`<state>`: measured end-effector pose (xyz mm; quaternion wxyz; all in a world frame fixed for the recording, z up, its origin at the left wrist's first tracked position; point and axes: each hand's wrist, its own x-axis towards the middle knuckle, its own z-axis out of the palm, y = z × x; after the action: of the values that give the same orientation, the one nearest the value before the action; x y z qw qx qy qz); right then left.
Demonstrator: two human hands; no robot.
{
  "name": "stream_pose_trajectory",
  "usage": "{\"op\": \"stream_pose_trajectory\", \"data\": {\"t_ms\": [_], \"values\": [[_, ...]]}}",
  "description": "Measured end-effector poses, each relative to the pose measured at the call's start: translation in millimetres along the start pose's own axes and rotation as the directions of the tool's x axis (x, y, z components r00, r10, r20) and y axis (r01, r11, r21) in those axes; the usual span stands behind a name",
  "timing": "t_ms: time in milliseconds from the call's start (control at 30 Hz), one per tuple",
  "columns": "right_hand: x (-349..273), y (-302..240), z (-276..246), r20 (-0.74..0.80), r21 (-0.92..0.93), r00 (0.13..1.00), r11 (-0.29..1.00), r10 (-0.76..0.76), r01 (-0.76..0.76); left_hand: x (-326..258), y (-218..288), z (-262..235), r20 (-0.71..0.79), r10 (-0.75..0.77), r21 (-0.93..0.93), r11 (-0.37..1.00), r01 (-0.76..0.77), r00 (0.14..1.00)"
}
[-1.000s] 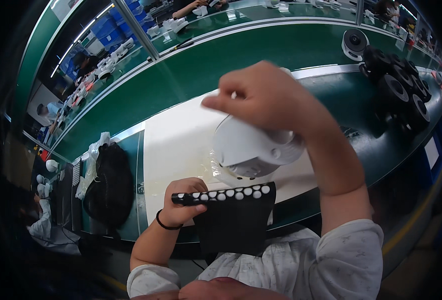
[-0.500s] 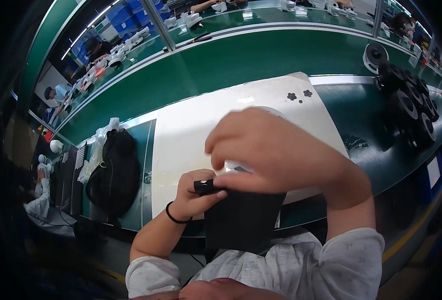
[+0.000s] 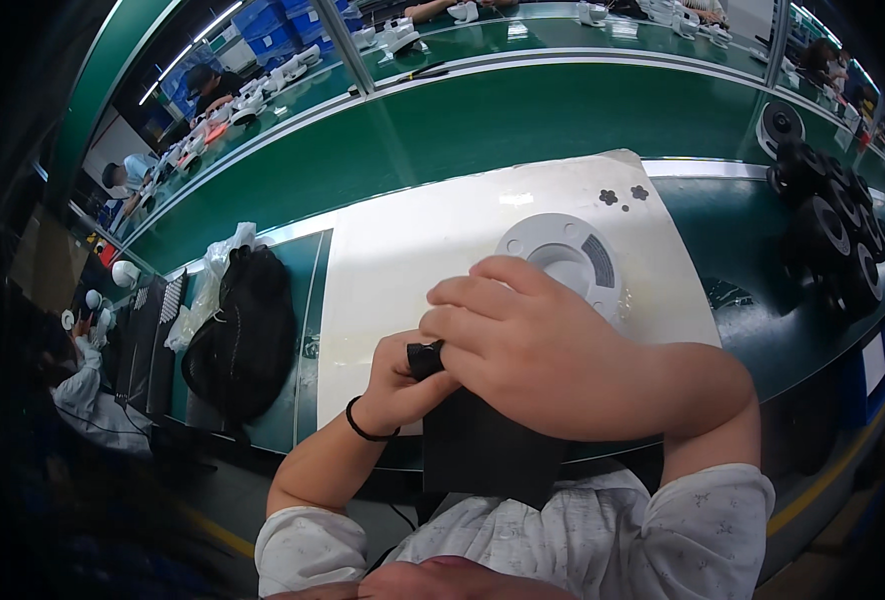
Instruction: The person applies small adhesive pads from a sheet onto the base of camera housings and places the finished parts onto the conveyor belt.
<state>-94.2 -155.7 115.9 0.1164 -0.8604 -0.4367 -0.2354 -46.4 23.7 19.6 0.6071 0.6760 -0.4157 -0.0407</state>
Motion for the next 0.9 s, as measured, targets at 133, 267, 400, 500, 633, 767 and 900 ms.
{"op": "stream_pose_trajectory", "data": {"t_ms": [133, 267, 400, 500, 633, 767, 900], "values": [[1.1, 3.1, -7.8, 0.054, 0.364, 0.997, 0.931, -0.055, 0.032, 3.9, 10.2, 1.8, -0.022, -0.001, -0.098, 0.995, -0.001, 1.0], [7.2, 10.6, -3.8, 0.089, 0.431, 0.988, 0.889, 0.126, -0.153, 4.0, 4.7, -0.2, 0.017, 0.054, -0.022, 0.998, -0.054, 0.998], [8.2, 11.8, -1.1, 0.2, 0.446, 0.945, 0.834, 0.26, -0.324, 4.1, -0.2, -4.3, 0.069, 0.075, 0.085, 0.993, -0.081, 0.995], [7.8, 11.2, -2.6, 0.212, 0.493, 0.948, 0.812, 0.236, -0.312, 5.1, 4.4, -1.2, 0.049, 0.054, 0.036, 0.998, -0.056, 0.997], [7.1, 7.5, 0.5, 0.177, 0.541, 0.971, 0.808, 0.162, -0.233, 2.5, 5.6, 0.6, -0.018, 0.048, -0.032, 0.998, -0.048, 0.999], [7.2, 3.2, 29.5, -0.105, 0.537, 0.989, 0.843, 0.105, -0.033, 2.6, 3.4, 2.6, 0.021, 0.018, -0.091, 0.996, -0.016, 1.0], [10.7, -3.9, 33.1, -0.082, 0.483, 0.995, 0.872, -0.054, 0.087, 0.1, -1.9, -2.9, 0.053, -0.064, -0.097, 0.993, 0.069, 0.997]]}}
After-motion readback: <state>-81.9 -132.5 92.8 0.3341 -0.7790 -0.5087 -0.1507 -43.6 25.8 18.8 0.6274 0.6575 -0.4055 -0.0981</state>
